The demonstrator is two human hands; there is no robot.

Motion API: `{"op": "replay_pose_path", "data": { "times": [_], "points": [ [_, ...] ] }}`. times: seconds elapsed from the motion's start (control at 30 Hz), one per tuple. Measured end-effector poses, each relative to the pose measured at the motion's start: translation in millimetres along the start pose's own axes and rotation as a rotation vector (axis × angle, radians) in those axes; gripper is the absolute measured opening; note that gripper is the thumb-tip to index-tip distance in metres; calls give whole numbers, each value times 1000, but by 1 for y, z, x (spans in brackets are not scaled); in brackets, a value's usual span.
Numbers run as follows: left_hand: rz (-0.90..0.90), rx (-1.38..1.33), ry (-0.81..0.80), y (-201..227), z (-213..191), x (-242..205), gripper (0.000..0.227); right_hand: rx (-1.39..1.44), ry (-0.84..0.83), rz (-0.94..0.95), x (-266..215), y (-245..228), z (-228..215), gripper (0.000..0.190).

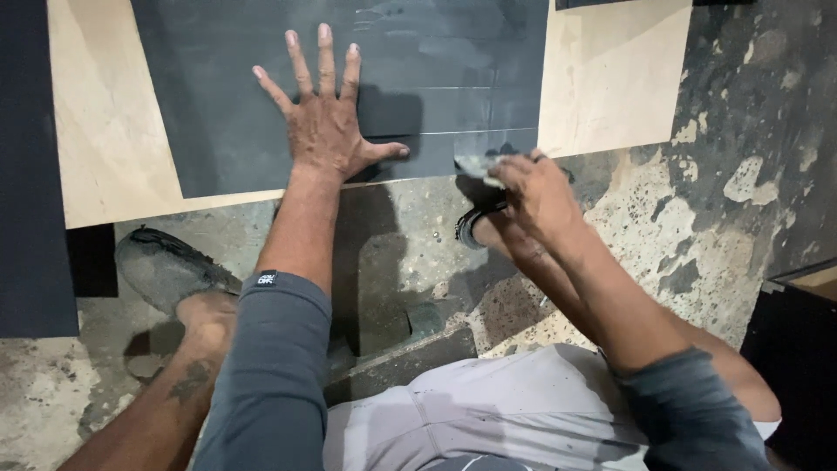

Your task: Applying glue to black sheets and spreading it evenly using a hand scraper

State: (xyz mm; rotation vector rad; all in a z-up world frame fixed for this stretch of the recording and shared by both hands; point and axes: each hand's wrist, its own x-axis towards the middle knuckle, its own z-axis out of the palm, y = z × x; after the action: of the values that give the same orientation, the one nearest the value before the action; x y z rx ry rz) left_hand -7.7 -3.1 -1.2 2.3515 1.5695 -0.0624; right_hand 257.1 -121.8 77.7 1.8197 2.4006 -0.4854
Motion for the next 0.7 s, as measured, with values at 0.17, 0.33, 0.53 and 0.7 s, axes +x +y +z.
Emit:
{"op": "replay_pose_path", "data": {
  "times": [0.17,0.33,0.53,0.7],
  "points": [
    [29,-84,42,0,-2,-2,133,8,-179,16,-27,-10,-4,32],
    [-2,-85,18,10,-2,-2,132,1052,-19,266,-22,-12,-73,36],
    [-50,-39,80,20,20,4,135,614,122,269,-9,20,-119,18],
    [-34,-30,17,14,16,-3,131,340,258,44,25,22,-137,13]
  ]
}}
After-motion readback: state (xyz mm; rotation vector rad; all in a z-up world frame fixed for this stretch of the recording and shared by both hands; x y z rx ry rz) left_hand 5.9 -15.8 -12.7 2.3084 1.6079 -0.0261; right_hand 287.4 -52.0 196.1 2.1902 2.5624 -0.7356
